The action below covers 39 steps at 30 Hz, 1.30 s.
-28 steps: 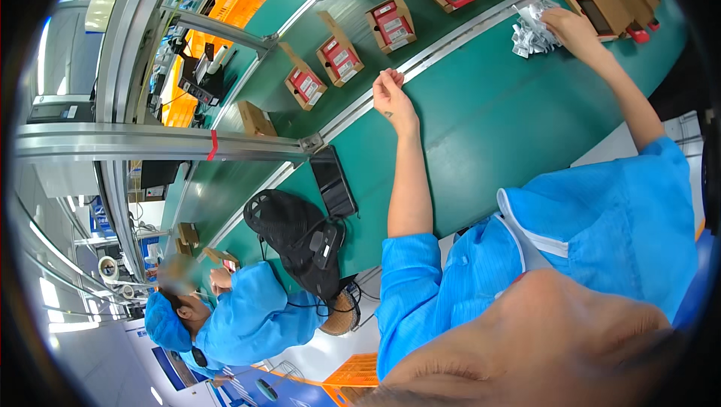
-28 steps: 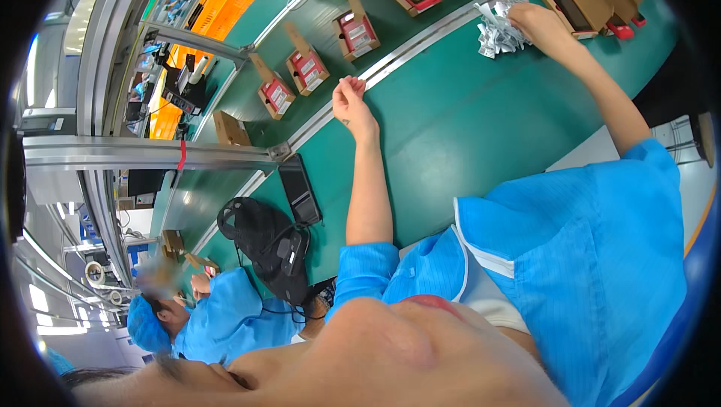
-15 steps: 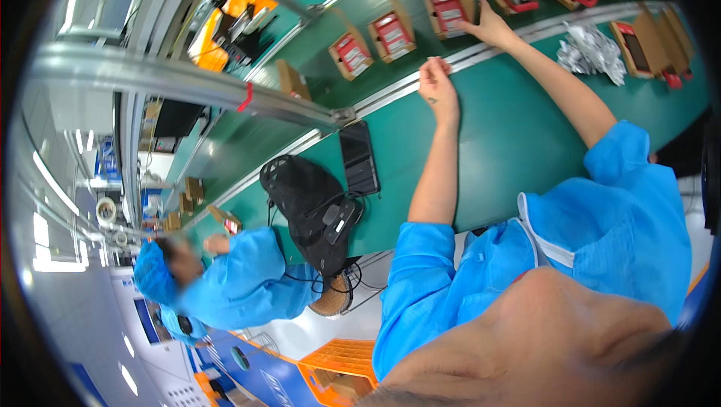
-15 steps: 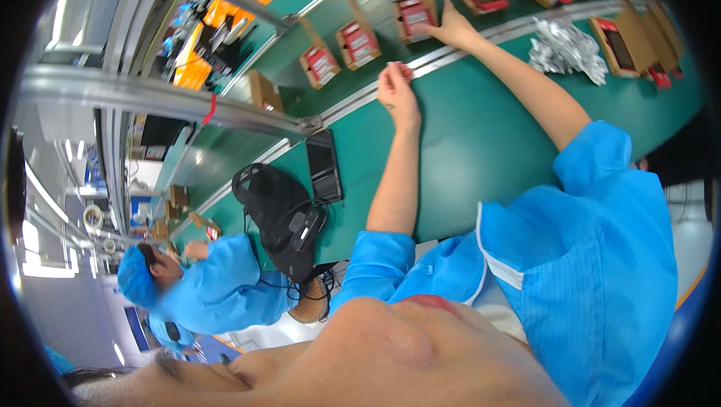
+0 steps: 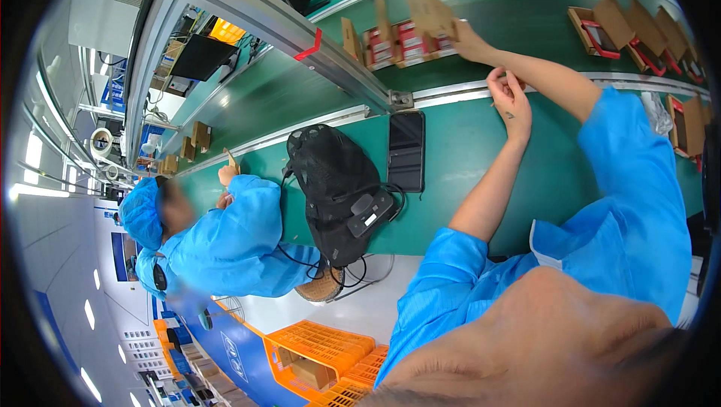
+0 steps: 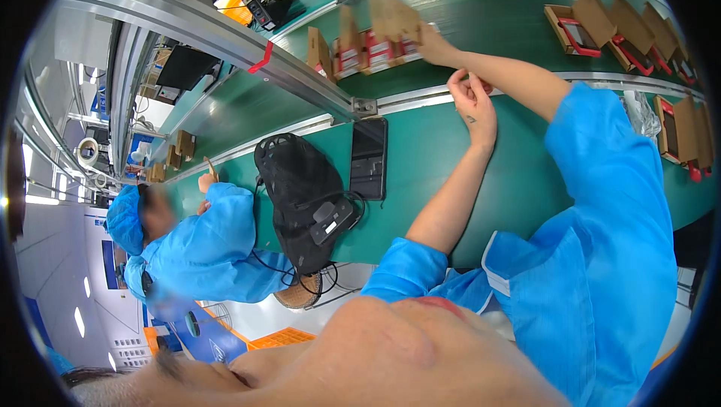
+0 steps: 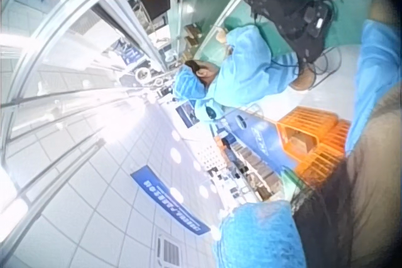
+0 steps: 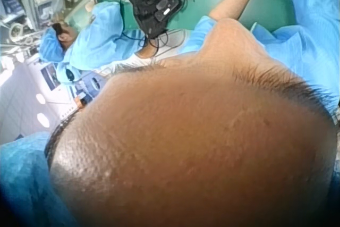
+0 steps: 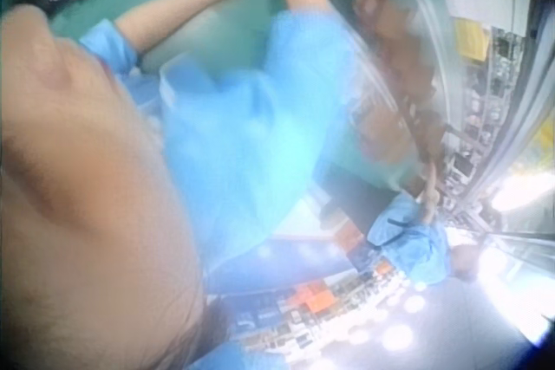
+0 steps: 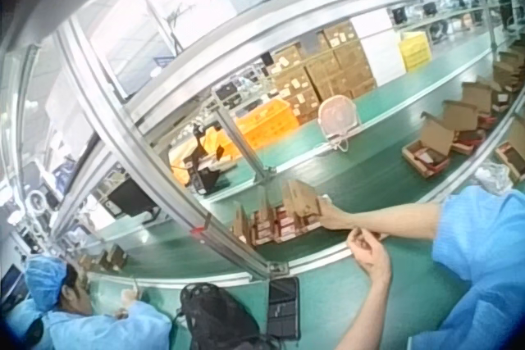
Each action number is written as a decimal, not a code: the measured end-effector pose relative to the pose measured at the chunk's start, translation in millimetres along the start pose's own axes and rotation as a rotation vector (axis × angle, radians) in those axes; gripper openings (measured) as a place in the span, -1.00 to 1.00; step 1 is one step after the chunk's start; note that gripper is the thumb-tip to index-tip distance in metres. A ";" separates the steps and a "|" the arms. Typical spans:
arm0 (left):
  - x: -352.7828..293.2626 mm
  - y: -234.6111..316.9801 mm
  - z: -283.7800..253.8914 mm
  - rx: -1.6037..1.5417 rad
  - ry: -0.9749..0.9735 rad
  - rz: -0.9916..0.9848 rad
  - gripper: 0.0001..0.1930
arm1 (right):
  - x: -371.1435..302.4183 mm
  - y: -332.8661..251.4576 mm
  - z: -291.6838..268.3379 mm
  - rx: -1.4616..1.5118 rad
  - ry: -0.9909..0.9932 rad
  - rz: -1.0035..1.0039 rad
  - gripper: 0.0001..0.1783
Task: Packaging handheld electronic devices into boxes on an industrial assembly line.
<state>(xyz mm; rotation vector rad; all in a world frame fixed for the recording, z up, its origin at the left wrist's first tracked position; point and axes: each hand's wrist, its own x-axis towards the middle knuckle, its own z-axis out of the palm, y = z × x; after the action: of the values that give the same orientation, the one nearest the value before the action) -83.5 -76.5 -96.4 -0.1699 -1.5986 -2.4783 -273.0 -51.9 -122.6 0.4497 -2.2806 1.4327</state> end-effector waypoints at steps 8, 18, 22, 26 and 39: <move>2.8 -42.3 -3.8 -0.107 -0.082 -0.044 -0.61 | 61.7 -41.1 116.5 -0.159 -0.298 0.223 -0.08; 6.0 -12.6 -2.4 -0.061 -0.038 -0.105 -0.55 | 51.4 -85.9 -3.0 0.800 -0.350 0.708 -0.57; 15.9 12.0 3.9 -0.440 0.029 -0.154 -0.53 | -8.8 -140.5 -121.4 0.991 -0.297 0.859 -0.64; 1.0 23.8 36.5 -0.721 -0.233 -0.297 -0.60 | -96.9 -166.0 -219.0 1.027 -0.011 0.981 -0.55; -101.4 12.1 198.2 0.008 -0.747 -0.312 -0.82 | -242.6 -153.5 -539.2 -0.378 0.268 0.479 -0.72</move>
<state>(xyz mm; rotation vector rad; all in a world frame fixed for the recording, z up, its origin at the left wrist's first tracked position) 17.1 108.7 -23.7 -1.0207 -2.0154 -2.8269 100.0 385.1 84.9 -0.4047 -2.4447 1.1199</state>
